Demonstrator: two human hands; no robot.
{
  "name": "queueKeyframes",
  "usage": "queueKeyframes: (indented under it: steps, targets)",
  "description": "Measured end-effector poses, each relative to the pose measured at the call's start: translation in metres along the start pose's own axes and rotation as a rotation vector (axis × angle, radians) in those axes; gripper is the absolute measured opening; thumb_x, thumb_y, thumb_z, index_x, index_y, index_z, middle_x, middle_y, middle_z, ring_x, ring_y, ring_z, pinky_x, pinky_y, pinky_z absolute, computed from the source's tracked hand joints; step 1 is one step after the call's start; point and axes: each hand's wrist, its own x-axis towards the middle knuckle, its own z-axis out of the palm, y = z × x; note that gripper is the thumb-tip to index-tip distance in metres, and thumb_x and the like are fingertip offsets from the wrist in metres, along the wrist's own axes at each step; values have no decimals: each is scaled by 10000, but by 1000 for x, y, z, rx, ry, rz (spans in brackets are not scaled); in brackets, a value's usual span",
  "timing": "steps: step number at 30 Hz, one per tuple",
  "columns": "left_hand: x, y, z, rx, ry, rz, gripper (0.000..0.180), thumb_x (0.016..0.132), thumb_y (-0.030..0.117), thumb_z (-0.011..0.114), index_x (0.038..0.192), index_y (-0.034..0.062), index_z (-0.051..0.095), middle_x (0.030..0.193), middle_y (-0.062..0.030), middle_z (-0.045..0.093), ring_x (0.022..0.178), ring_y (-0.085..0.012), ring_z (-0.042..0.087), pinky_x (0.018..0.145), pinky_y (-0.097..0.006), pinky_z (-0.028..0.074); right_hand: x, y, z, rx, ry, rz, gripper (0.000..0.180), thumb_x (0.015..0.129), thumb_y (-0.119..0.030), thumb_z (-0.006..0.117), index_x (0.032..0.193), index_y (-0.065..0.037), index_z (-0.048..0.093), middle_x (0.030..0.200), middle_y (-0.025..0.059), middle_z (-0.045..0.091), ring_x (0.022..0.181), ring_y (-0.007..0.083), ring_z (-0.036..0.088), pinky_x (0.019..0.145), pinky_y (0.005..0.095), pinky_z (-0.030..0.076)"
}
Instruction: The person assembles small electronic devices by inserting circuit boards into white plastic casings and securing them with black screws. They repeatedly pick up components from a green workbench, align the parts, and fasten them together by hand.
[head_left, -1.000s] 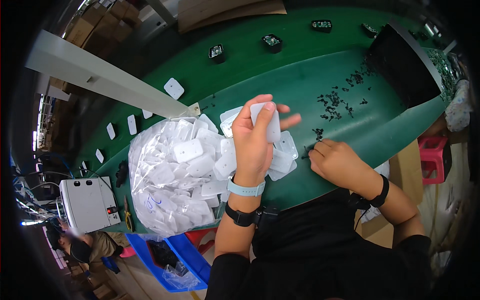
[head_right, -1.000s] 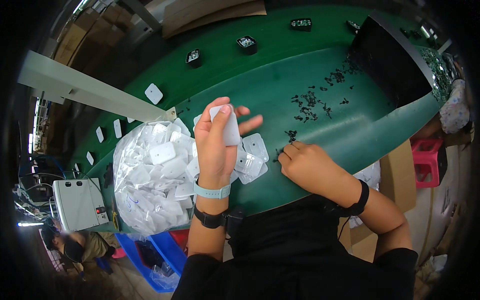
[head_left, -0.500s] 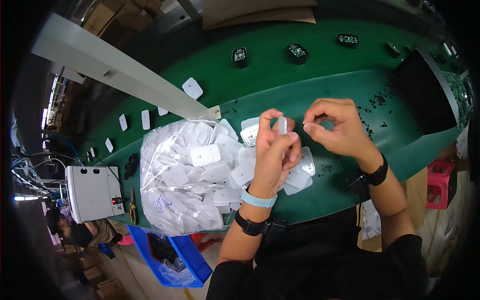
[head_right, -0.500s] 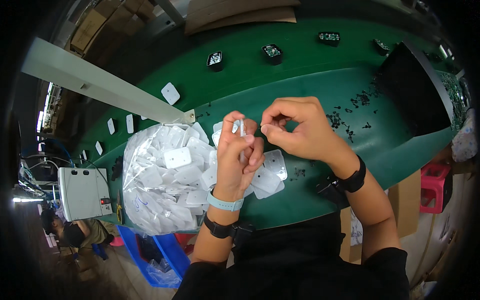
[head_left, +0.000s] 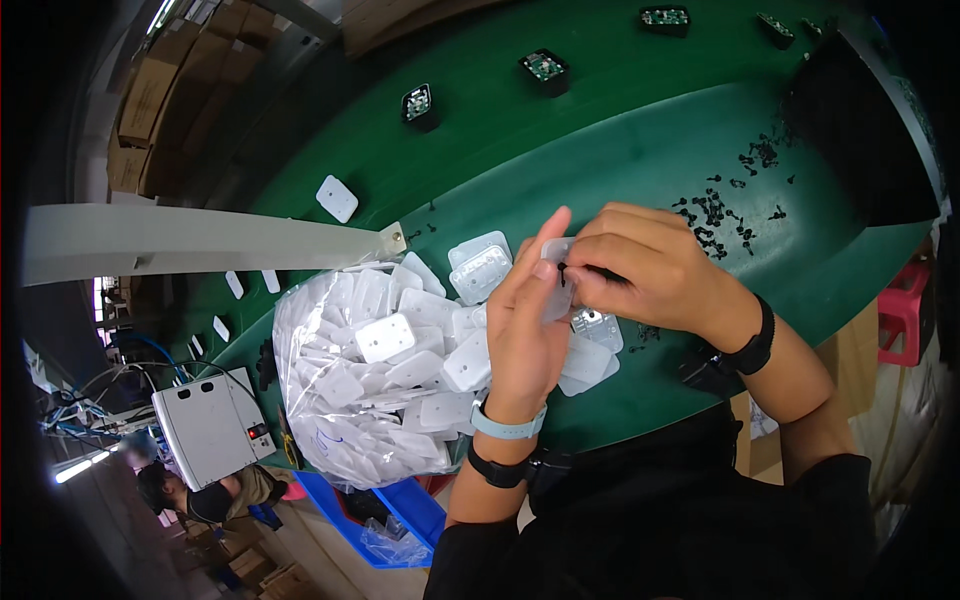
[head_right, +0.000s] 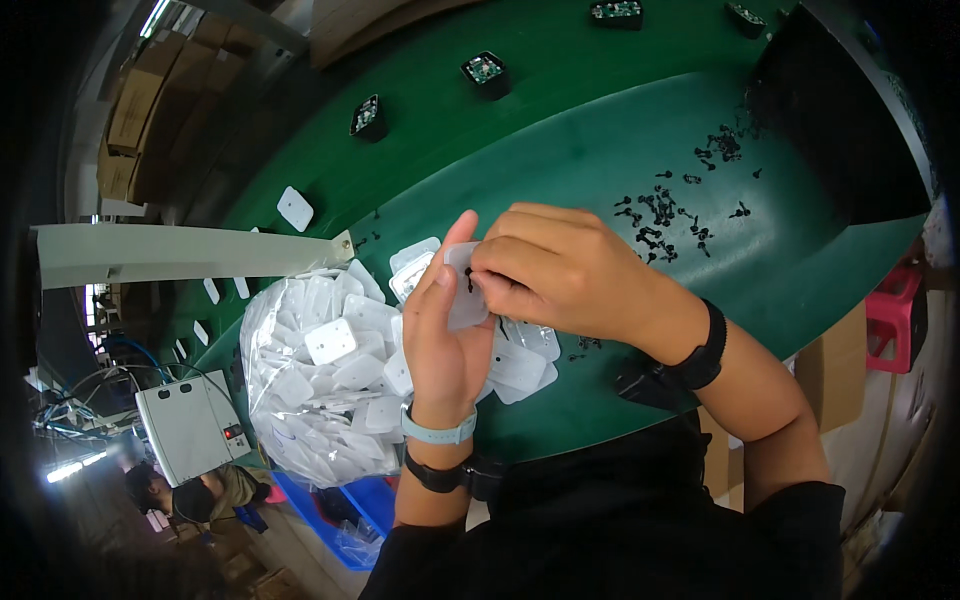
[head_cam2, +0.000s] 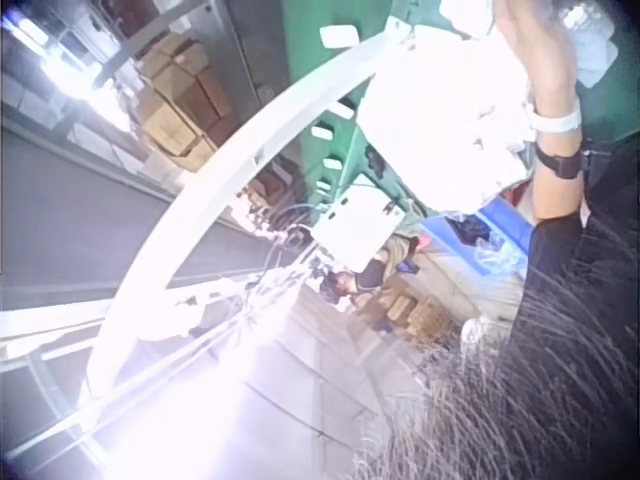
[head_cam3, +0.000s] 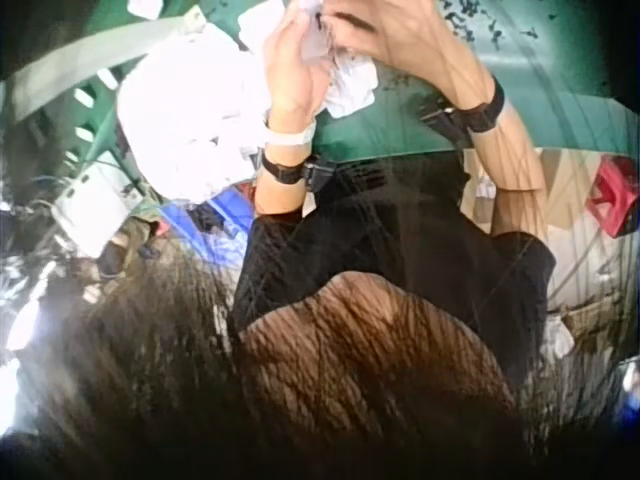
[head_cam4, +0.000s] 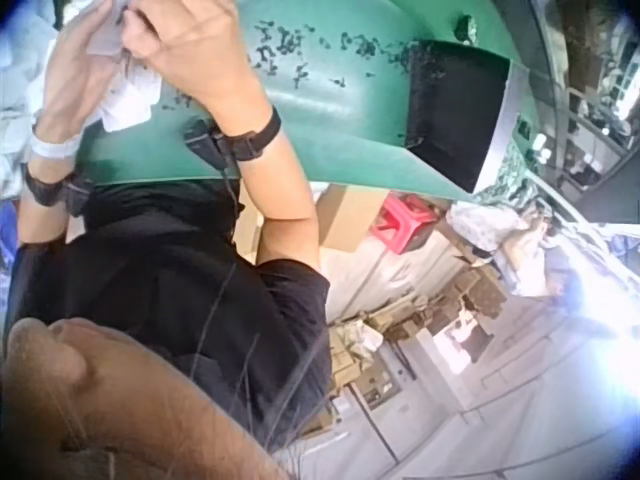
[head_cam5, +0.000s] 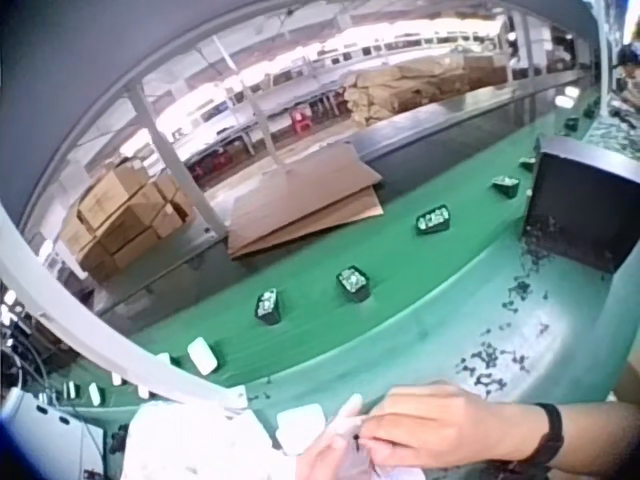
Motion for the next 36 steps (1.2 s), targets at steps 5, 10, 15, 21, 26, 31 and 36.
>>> queueKeyframes:
  steps: [5, 10, 15, 21, 26, 31, 36]
  targets:
    - [-1, -5, -2, 131, 73, 202, 383, 986, 32, 561, 1354, -70, 537, 1224, -133, 643, 1125, -196, 616, 1002, -354, 478, 3, 2, -8, -166, 34, -24, 150, 704, 15, 726, 796, -32, 616, 725, 56, 562, 620, 222, 567, 513, 323, 477]
    - [-3, -9, -2, 340, 137, 292, 344, 918, -77, 653, 1259, -64, 607, 1182, -141, 684, 958, -105, 653, 736, -190, 506, 2, 4, -9, -287, -7, -26, 130, 725, -38, 713, 755, -49, 587, 701, 43, 515, 598, 205, 544, 499, 320, 461]
    - [-1, -15, 2, 503, 172, 375, 322, 936, -31, 661, 1254, -66, 623, 1126, -130, 708, 867, -73, 648, 666, -187, 497, -2, 7, -16, -160, -32, 52, 187, 703, 3, 744, 843, -39, 628, 714, 47, 561, 595, 182, 557, 481, 280, 437]
    - [-3, -12, 0, 392, 165, 292, 304, 963, 21, 634, 1249, -82, 606, 1123, -142, 698, 956, -150, 671, 828, -261, 530, 3, 2, -17, 233, 7, 422, 229, 786, -8, 744, 998, -19, 662, 881, 43, 643, 663, 96, 611, 534, 222, 484]
    - [0, -10, -1, 339, 170, 184, 296, 964, 23, 621, 1240, -82, 601, 1079, -140, 707, 911, -166, 693, 831, -273, 548, 6, -5, -20, 476, -165, 730, 278, 838, -11, 731, 1102, 19, 651, 992, 67, 658, 831, 100, 644, 600, 213, 539]
    - [3, -7, -8, 318, 218, 171, 211, 975, 39, 619, 1162, -57, 595, 1025, -143, 709, 859, -175, 706, 812, -279, 564, 24, -4, -11, 595, -244, 837, 231, 857, -23, 729, 1072, 8, 649, 914, 48, 665, 800, 89, 623, 633, 222, 527]
    - [2, -1, -2, 162, 353, 666, 187, 1024, 45, 513, 1176, -31, 434, 1113, -213, 656, 948, -264, 709, 895, -386, 574, 113, 32, 37, 398, -248, 568, 246, 891, -191, 744, 1028, -8, 653, 837, 5, 636, 760, 87, 571, 694, 240, 471]
